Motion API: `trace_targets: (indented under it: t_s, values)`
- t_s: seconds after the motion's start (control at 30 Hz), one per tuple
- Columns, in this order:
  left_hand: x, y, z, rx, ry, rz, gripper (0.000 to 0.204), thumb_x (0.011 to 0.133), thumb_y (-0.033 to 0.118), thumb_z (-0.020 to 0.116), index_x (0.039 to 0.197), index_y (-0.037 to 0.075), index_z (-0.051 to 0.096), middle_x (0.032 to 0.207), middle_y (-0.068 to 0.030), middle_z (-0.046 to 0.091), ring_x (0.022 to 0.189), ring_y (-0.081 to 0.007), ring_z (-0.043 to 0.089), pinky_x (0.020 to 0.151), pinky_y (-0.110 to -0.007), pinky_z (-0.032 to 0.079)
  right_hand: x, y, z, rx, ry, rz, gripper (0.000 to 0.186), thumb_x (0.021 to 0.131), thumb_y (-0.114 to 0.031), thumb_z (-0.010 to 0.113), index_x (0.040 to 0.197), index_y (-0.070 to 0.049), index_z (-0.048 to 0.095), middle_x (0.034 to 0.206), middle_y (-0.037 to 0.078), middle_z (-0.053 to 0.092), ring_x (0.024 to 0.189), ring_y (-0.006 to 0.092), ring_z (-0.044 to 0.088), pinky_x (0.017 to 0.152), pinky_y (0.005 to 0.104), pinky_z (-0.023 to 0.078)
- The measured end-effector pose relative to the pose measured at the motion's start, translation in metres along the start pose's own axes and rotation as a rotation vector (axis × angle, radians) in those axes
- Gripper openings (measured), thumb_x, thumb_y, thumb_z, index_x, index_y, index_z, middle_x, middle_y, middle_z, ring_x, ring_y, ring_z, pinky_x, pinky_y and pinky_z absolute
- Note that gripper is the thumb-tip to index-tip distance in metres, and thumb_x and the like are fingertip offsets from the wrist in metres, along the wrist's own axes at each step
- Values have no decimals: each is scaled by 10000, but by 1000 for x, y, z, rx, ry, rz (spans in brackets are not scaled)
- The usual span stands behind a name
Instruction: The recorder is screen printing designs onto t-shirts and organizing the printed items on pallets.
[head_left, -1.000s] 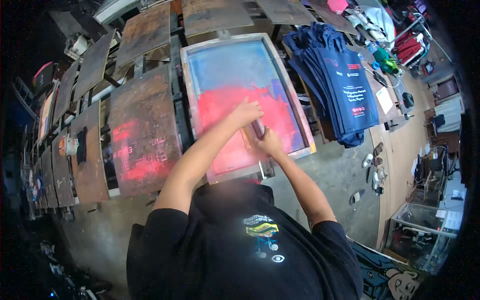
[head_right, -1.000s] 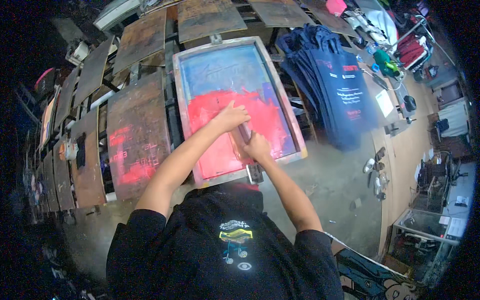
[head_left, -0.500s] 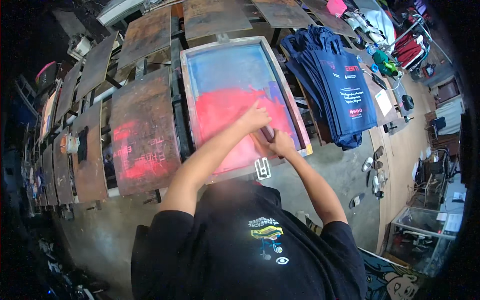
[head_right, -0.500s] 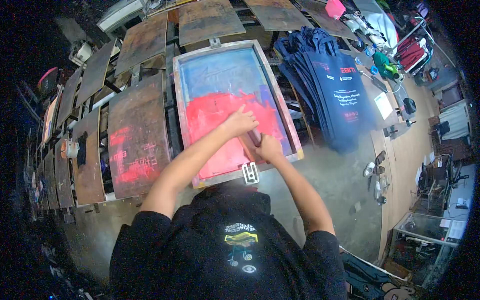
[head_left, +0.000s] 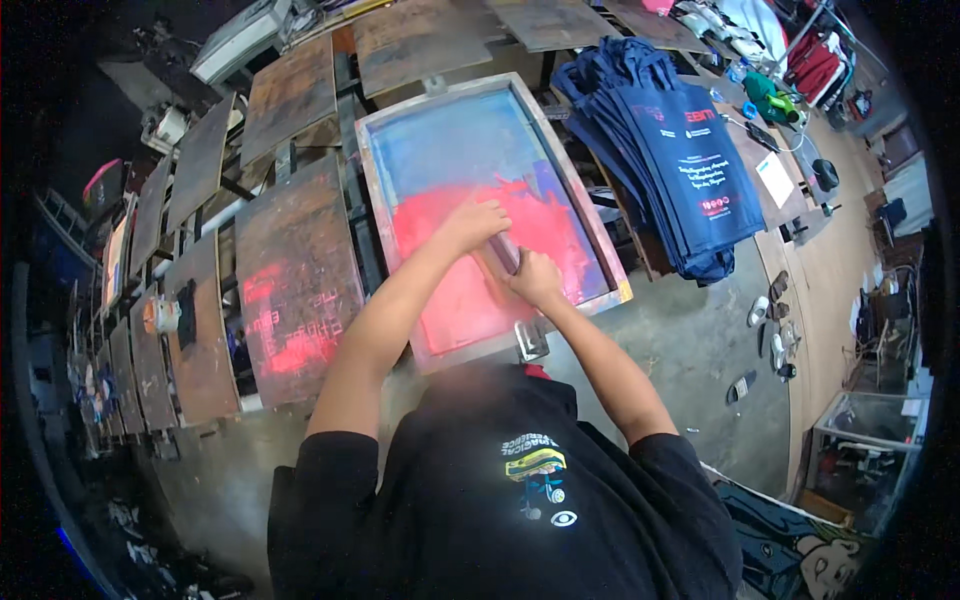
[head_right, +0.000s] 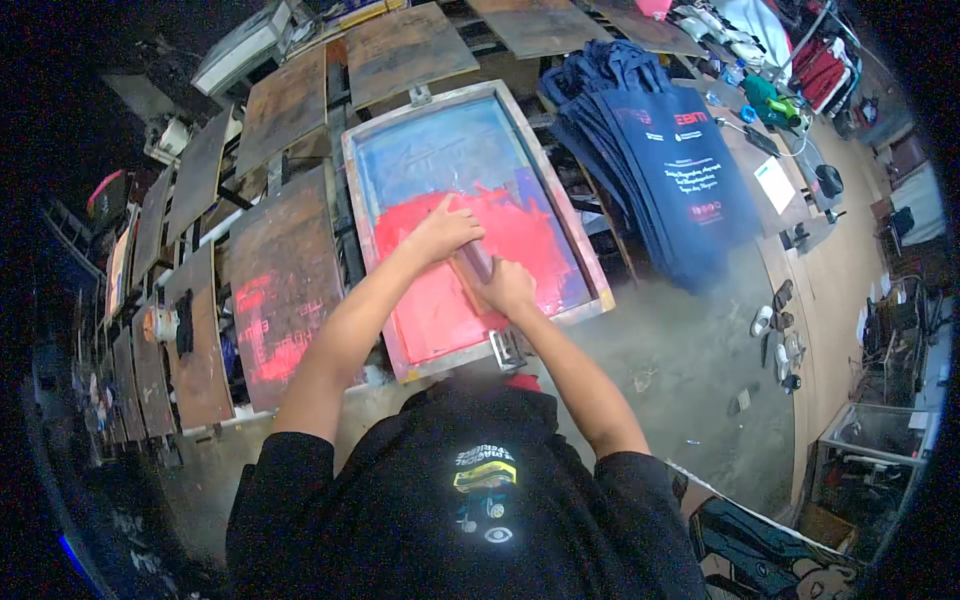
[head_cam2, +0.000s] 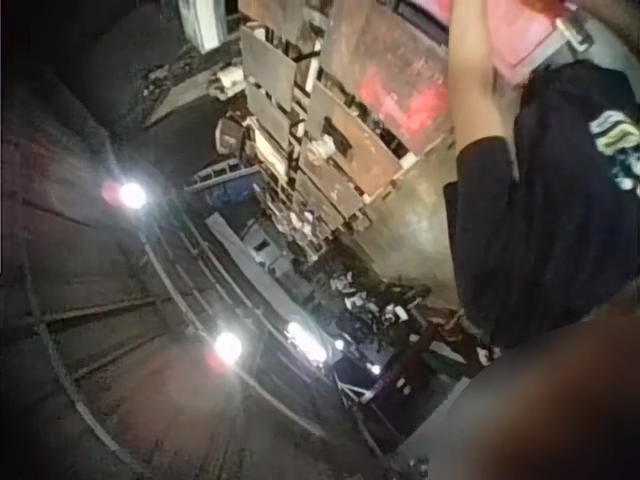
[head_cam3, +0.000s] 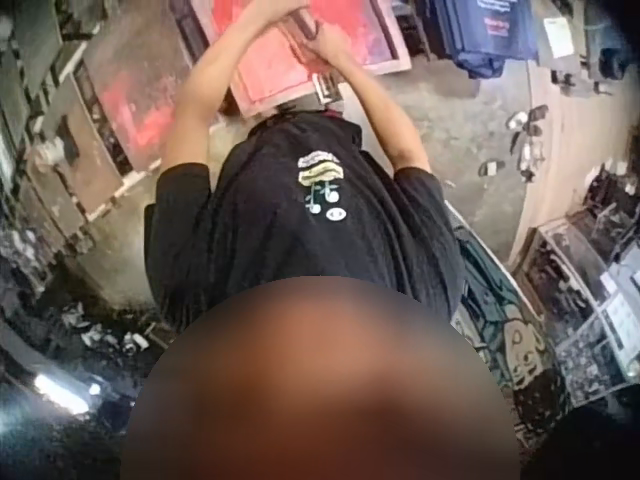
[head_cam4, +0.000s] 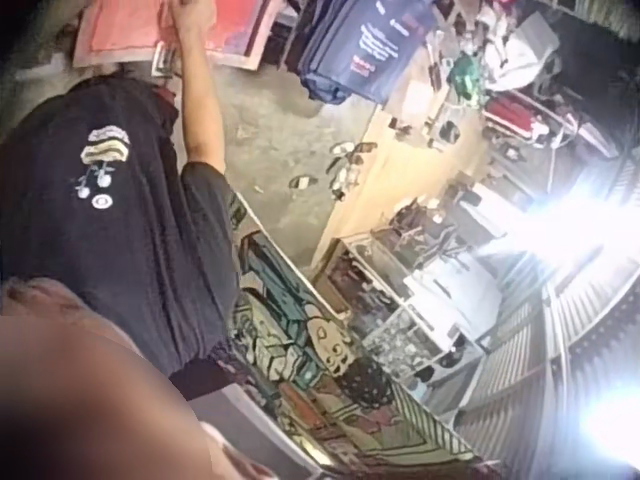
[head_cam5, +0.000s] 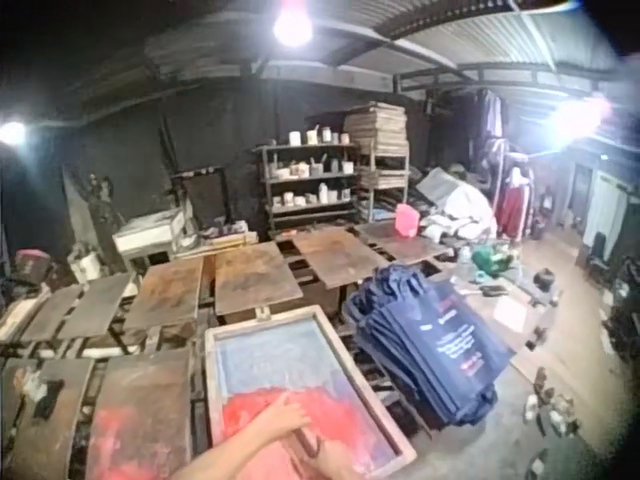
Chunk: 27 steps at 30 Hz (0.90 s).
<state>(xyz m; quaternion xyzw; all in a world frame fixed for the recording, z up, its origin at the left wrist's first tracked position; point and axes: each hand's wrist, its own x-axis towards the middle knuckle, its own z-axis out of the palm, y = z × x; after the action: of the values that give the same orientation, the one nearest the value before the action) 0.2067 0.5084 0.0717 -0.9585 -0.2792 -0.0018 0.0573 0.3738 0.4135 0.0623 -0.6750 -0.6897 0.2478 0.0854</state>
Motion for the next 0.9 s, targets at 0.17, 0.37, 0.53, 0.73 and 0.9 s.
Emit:
trace_targets:
  t_s: [0.17,0.37,0.53,0.73,0.9]
  values:
    - [22,18,6,29,36,5,215,755,187,681,961,203,622,960,47,617,1076,-176,563,984,-518,405,0,32,-19,-92,-7,8,461,731,-358,784,1030,-57,604,873,180,705,854,368,692,727,489,554]
    - [13,1,8,-85,-72,-43,522,661,148,797,1134,172,578,1102,2,603,1149,-210,537,1036,-545,359,14,16,-10,-100,14,38,486,724,-366,787,1041,-63,577,892,175,705,848,358,693,730,482,558]
    - [-30,-37,5,-147,-113,-230,551,660,137,802,1152,149,553,1109,-29,589,1153,-234,532,998,-553,386,57,-20,-3,-119,10,-111,466,708,-393,782,996,-70,609,908,170,707,844,341,698,728,468,564]
    - [-65,-48,2,-41,-56,-366,447,671,206,814,1047,131,583,1068,-43,643,1085,-235,591,877,-439,472,84,-52,4,-275,24,-196,450,655,-437,792,933,-110,656,888,145,715,838,315,704,724,456,566]
    - [-94,-46,13,-167,-138,-502,579,678,277,820,1143,114,517,1143,-53,602,1140,-255,554,937,-523,423,101,-66,1,-365,-127,-359,589,572,-533,796,977,-119,695,950,133,723,902,307,706,782,440,570]
